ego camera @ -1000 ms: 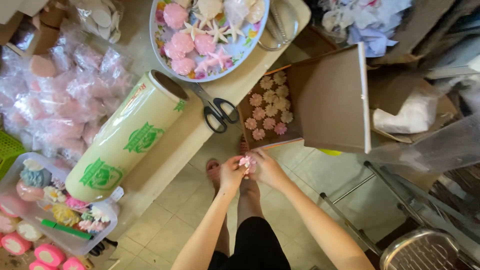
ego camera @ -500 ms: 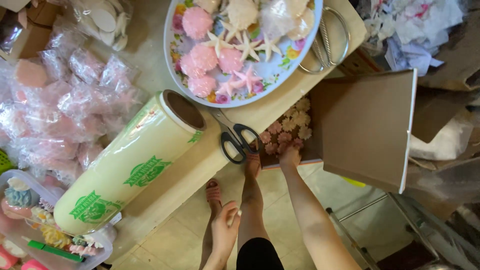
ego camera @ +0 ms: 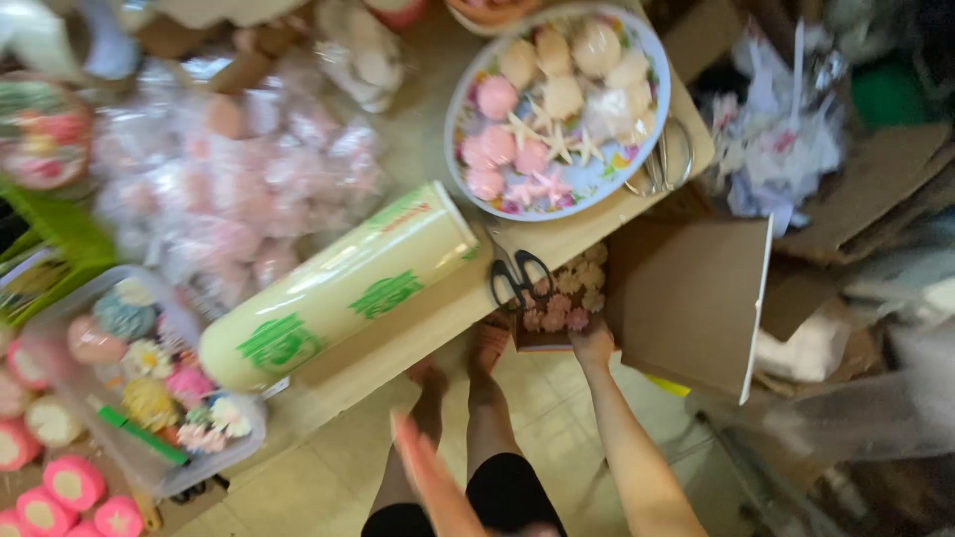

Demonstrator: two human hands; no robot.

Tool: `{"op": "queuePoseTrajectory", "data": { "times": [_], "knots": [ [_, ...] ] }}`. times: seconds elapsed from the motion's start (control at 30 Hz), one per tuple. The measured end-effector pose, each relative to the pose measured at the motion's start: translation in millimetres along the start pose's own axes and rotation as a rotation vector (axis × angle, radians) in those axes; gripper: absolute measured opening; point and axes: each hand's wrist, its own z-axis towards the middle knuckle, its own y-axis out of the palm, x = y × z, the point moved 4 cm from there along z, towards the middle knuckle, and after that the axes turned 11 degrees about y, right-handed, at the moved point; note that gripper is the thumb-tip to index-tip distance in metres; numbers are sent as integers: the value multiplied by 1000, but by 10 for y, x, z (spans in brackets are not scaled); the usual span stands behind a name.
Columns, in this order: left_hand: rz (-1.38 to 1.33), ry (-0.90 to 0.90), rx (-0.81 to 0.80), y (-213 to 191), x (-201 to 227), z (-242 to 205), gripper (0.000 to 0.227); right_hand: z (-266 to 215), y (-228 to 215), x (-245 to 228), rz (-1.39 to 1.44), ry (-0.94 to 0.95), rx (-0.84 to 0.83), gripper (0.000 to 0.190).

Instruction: Wrapping flower-shaped decorative soaps in plastic film and cutting the film with scissors.

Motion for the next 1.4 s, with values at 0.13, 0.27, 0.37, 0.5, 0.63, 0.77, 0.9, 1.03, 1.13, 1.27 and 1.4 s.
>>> {"op": "queuePoseTrajectory", "data": {
  "times": [0.13, 0.27, 0.37, 0.5, 0.63, 0.77, 0.9, 1.03, 1.13, 1.27, 1.4],
  "knots": [
    [-6, -263, 151, -763, -35, 245, 123, -424, -683, -632, 124, 53, -17, 31],
    [280, -264, 313, -1897, 14, 466, 82, -1155, -1506, -1790, 402, 38, -32, 21],
    [380, -289, 352, -2621, -363, 669, 56, -1773, -2008, -2944, 489, -138, -15, 19],
    [745, -64, 160, -3075, -1066, 1020, 44, -2841, -2437, -4519, 409, -724, 38, 16],
    [485, -358, 69, -3092, -1550, 1206, 38, -3152, -2220, -5355, 174, -1016, -63, 18],
    [389, -370, 155, -3088, -1905, 1037, 43, -3088, -1968, -5558, -126, -960, -16, 28],
    [314, -338, 39, -3096, -1710, 748, 41, -3292, -1744, -5526, -262, -1258, -366, 35],
    [284, -318, 62, -3142, -1611, 652, 37, -3400, -1535, -5503, -453, -1244, -637, 30],
    [310, -272, 65, -3114, -1582, 681, 36, -3309, -1473, -5414, -423, -1305, -730, 37],
    [321, -266, 105, -3127, -1580, 676, 37, -3469, -1538, -5358, -348, -1294, -686, 33],
    [281, -244, 110, -3110, -1597, 703, 37, -3546, -1532, -5311, -365, -1294, -474, 13]
  ]
}}
